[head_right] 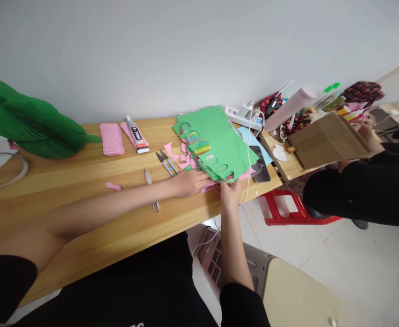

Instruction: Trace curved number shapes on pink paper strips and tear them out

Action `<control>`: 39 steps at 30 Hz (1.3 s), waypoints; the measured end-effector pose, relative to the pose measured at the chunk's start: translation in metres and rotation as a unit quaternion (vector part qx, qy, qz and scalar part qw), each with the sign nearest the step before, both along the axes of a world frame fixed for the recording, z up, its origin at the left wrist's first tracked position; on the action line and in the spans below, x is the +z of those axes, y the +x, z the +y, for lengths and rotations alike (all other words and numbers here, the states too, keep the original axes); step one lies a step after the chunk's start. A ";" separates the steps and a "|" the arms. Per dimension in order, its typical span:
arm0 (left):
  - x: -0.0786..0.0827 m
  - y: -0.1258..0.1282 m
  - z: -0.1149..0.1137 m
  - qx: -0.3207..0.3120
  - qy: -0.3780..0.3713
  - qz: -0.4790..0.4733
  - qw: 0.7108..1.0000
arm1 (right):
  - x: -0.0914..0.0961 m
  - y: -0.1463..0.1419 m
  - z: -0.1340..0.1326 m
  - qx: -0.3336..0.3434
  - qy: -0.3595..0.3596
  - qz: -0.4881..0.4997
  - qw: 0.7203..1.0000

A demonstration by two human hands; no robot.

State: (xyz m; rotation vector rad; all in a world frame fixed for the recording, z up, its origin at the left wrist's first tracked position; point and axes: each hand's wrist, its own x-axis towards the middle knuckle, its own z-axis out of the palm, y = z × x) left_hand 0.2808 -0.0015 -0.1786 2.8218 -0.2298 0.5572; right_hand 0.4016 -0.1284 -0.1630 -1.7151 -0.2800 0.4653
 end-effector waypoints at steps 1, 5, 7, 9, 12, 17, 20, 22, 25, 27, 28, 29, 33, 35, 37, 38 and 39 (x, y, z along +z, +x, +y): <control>0.000 0.001 -0.001 0.003 0.002 -0.002 1.000 | 0.000 0.000 0.000 -0.001 0.003 0.004 1.000; -0.001 0.002 -0.002 0.010 0.012 -0.010 1.000 | 0.002 -0.004 0.001 -0.007 0.014 0.018 1.000; -0.001 0.001 -0.002 0.011 0.019 -0.011 1.000 | 0.004 -0.005 0.001 -0.007 0.025 0.021 0.999; 0.000 0.001 -0.002 0.010 0.024 -0.011 1.000 | 0.005 -0.006 0.001 -0.007 0.036 0.022 0.999; 0.001 0.000 -0.001 0.011 0.030 -0.010 0.999 | 0.008 -0.007 0.002 -0.010 0.049 0.025 0.998; 0.002 0.000 -0.001 0.012 0.034 -0.011 0.999 | 0.012 -0.008 0.002 -0.015 0.063 0.036 0.997; 0.001 0.000 -0.002 0.016 0.033 -0.012 0.999 | 0.013 -0.007 0.002 -0.021 0.067 0.041 0.997; 0.001 0.000 -0.002 0.019 0.031 -0.014 0.999 | 0.014 -0.005 0.000 -0.026 0.063 0.043 0.997; 0.001 0.001 -0.002 0.022 0.028 -0.017 0.999 | 0.015 -0.001 -0.004 -0.034 0.047 0.042 0.997; 0.000 0.001 -0.002 0.023 0.026 -0.019 0.999 | 0.017 0.000 -0.007 -0.042 0.036 0.038 0.998; 0.000 0.001 -0.002 0.023 0.025 -0.020 0.999 | 0.018 0.001 -0.009 -0.044 0.031 0.036 0.998; 0.000 0.001 -0.002 0.023 0.024 -0.021 0.999 | 0.020 0.000 -0.011 -0.046 0.026 0.033 0.998; -0.002 0.001 -0.003 0.027 0.021 -0.020 0.999 | 0.030 -0.005 -0.020 -0.040 0.002 0.023 0.999; -0.003 0.001 -0.003 0.026 0.021 -0.019 0.999 | 0.033 -0.007 -0.026 -0.033 -0.014 0.019 0.999; -0.004 0.001 -0.003 0.022 0.021 -0.018 0.999 | 0.033 -0.009 -0.031 -0.026 -0.030 0.016 0.999; -0.004 0.001 -0.003 0.019 0.022 -0.018 0.999 | 0.031 -0.009 -0.034 -0.022 -0.039 0.015 0.999; -0.004 0.001 -0.003 0.017 0.023 -0.019 0.999 | 0.030 -0.009 -0.036 -0.017 -0.049 0.015 0.999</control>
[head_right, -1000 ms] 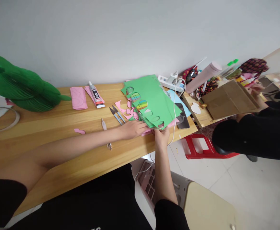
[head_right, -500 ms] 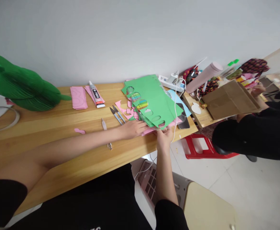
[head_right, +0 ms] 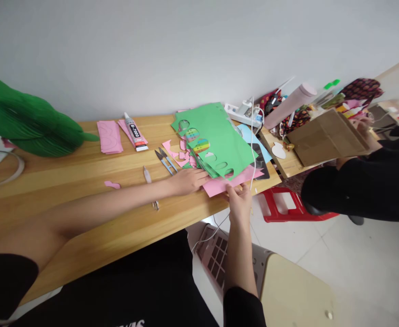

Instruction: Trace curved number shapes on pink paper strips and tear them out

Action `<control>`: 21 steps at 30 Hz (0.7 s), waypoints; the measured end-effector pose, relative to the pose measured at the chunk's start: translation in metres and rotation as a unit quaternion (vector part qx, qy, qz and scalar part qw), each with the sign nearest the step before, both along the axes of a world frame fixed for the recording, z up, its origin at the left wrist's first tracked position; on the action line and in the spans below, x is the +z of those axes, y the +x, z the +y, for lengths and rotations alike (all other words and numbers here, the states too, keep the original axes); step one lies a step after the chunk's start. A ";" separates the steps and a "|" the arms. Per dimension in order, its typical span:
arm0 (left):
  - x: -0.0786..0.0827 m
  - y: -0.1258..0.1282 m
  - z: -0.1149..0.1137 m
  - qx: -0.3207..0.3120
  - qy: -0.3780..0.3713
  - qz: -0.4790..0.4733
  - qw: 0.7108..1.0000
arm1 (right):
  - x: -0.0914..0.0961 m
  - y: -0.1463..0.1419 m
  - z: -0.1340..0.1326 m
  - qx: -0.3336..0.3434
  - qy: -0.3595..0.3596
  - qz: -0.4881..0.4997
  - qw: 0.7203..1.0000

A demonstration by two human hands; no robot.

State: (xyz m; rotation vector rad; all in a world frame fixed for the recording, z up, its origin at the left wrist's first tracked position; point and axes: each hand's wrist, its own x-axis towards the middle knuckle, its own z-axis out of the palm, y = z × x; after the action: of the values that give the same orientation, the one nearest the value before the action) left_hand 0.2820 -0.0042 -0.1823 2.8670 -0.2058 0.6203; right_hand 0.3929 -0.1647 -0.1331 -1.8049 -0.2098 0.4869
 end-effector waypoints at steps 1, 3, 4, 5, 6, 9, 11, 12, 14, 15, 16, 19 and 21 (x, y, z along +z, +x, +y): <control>0.000 0.000 0.000 -0.003 0.002 0.000 1.000 | -0.002 0.001 -0.003 0.004 -0.011 -0.001 1.000; 0.000 0.001 0.000 -0.008 0.006 -0.001 1.000 | -0.004 0.003 -0.009 0.003 -0.034 -0.010 0.999; 0.001 0.001 0.000 -0.011 0.009 -0.001 1.000 | -0.005 0.005 -0.012 -0.008 -0.043 -0.021 0.999; 0.001 0.001 0.000 -0.015 0.011 -0.001 1.000 | -0.006 0.008 -0.016 -0.026 -0.049 -0.037 0.998; 0.001 0.002 0.000 -0.018 0.014 -0.001 1.000 | -0.006 0.011 -0.019 -0.050 -0.053 -0.056 0.996; 0.001 0.002 0.000 -0.023 0.021 0.000 1.000 | -0.006 0.025 -0.026 -0.124 -0.051 -0.099 0.986; 0.001 0.001 0.000 -0.023 0.024 0.000 0.999 | -0.007 0.034 -0.029 -0.141 -0.047 -0.088 0.985; 0.001 0.001 0.000 -0.023 0.025 -0.001 0.999 | -0.008 0.039 -0.030 -0.140 -0.044 -0.071 0.987; 0.001 0.001 0.001 -0.022 0.027 -0.003 0.999 | -0.008 0.045 -0.032 -0.127 -0.036 -0.027 0.991; 0.001 0.001 0.001 -0.022 0.027 -0.004 0.999 | -0.008 0.047 -0.032 -0.117 -0.031 -0.006 0.993; 0.001 0.001 0.001 -0.022 0.026 -0.005 0.999 | -0.007 0.048 -0.033 -0.107 -0.026 0.012 0.994; 0.000 0.001 0.000 -0.020 0.022 -0.008 1.000 | -0.004 0.049 -0.034 -0.063 -0.021 0.059 0.996; -0.001 0.002 0.000 -0.019 0.020 -0.009 1.000 | -0.003 0.048 -0.034 -0.028 -0.025 0.082 0.996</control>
State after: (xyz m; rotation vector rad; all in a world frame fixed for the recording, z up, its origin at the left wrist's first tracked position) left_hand 0.2835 -0.0037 -0.1831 2.8899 -0.2768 0.6417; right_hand 0.4406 -0.1989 -0.1365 -1.8048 -0.0332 0.6021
